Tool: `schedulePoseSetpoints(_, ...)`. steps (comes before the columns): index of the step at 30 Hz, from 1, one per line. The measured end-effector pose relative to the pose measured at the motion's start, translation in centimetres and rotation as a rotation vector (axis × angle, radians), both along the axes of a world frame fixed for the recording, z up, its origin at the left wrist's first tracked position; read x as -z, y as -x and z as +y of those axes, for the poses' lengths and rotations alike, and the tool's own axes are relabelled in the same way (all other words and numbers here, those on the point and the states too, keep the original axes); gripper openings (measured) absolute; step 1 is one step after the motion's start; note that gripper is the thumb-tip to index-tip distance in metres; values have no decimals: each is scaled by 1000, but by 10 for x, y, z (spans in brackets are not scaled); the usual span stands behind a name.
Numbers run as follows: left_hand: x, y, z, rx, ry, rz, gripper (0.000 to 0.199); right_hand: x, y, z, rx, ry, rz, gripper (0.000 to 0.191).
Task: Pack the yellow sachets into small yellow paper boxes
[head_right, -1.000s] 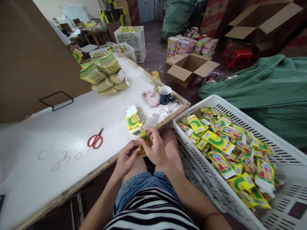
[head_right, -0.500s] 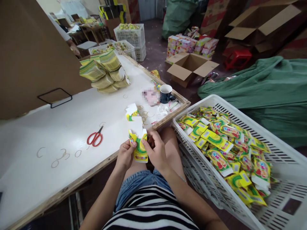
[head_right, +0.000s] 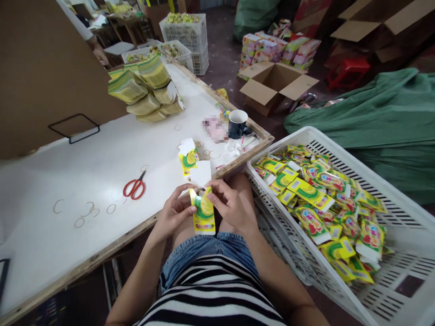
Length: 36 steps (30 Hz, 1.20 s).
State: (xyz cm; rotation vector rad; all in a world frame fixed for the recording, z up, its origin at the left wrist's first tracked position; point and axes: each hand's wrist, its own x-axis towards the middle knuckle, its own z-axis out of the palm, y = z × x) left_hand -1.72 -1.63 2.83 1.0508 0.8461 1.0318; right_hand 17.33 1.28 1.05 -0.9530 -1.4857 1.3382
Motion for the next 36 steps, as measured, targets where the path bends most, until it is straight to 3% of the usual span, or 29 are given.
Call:
schedulePoseSetpoints(3,3,0,-4,28,41,-25,39,-2,-3,0,-32,-36,-73,24)
schedulePoseSetpoints(7,10,-3,-4,7,56,-28,69,-1,1,0,92,-109,-118,26)
schedulePoseSetpoints(9,11,-3,-3,12,53,-12,74,1,3,0,168,-126,-103,26)
schedulePoseSetpoints(15,15,-2,0,-76,-5,165,48,2,-7,5,93,-214,-142,35)
schedulePoseSetpoints(20,21,-7,-2,-138,-32,268,46,0,-9,5,-64,17,-230,33)
schedulePoseSetpoints(25,22,-10,-2,-102,-31,203,48,2,-3,5,35,-26,-460,29)
schedulePoseSetpoints(31,19,-12,-2,-90,-38,157,49,1,-1,7,-2,-42,-514,40)
schedulePoseSetpoints(36,19,-11,1,-109,-47,169,49,0,2,8,63,-61,-600,39)
